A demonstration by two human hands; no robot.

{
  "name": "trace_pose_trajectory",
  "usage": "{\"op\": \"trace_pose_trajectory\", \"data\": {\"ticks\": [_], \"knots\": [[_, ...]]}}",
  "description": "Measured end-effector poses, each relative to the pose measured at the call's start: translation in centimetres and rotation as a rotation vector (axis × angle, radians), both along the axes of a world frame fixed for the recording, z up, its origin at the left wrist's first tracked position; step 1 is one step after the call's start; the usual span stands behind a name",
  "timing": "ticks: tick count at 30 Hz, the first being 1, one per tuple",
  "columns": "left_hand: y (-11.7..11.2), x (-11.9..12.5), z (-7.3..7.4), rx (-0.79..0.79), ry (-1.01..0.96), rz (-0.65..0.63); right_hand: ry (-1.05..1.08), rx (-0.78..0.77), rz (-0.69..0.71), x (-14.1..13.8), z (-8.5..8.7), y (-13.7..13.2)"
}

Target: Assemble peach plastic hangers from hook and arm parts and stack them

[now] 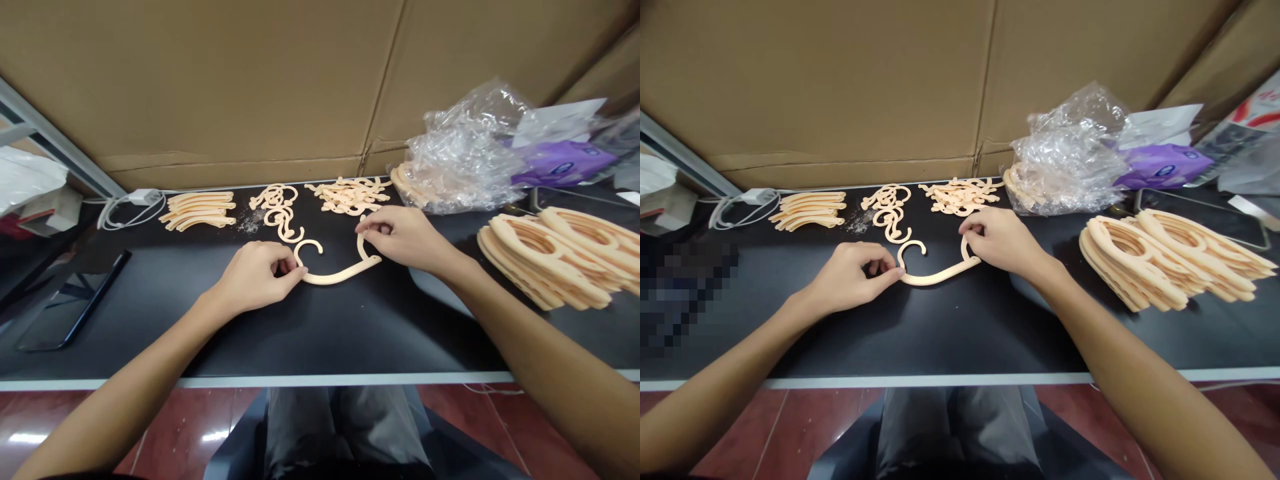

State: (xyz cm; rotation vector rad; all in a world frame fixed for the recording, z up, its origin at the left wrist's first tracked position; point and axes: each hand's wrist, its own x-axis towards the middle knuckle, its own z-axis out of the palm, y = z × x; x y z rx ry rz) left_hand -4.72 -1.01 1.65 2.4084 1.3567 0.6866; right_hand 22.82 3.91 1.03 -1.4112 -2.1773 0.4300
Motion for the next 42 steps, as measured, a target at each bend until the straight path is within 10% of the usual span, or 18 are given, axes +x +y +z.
{"op": "trace_pose_trajectory", "data": {"ticks": [6,15,42], "knots": [[-0.6,0.8,-1.0,0.296,0.01,-0.08,-0.182,0.006,-0.268,-0.8,0.2,-0.1],[-1.7,1.8,-1.5,0.231,0.106,-0.268,-0.031,0.041,0.042,0.1,-0.9,0.7],[-1.7,4.8,-0.8,0.243,0.136,-0.24,-0.11,0.131,0.204,-1.1,-1.5,0.6]]}}
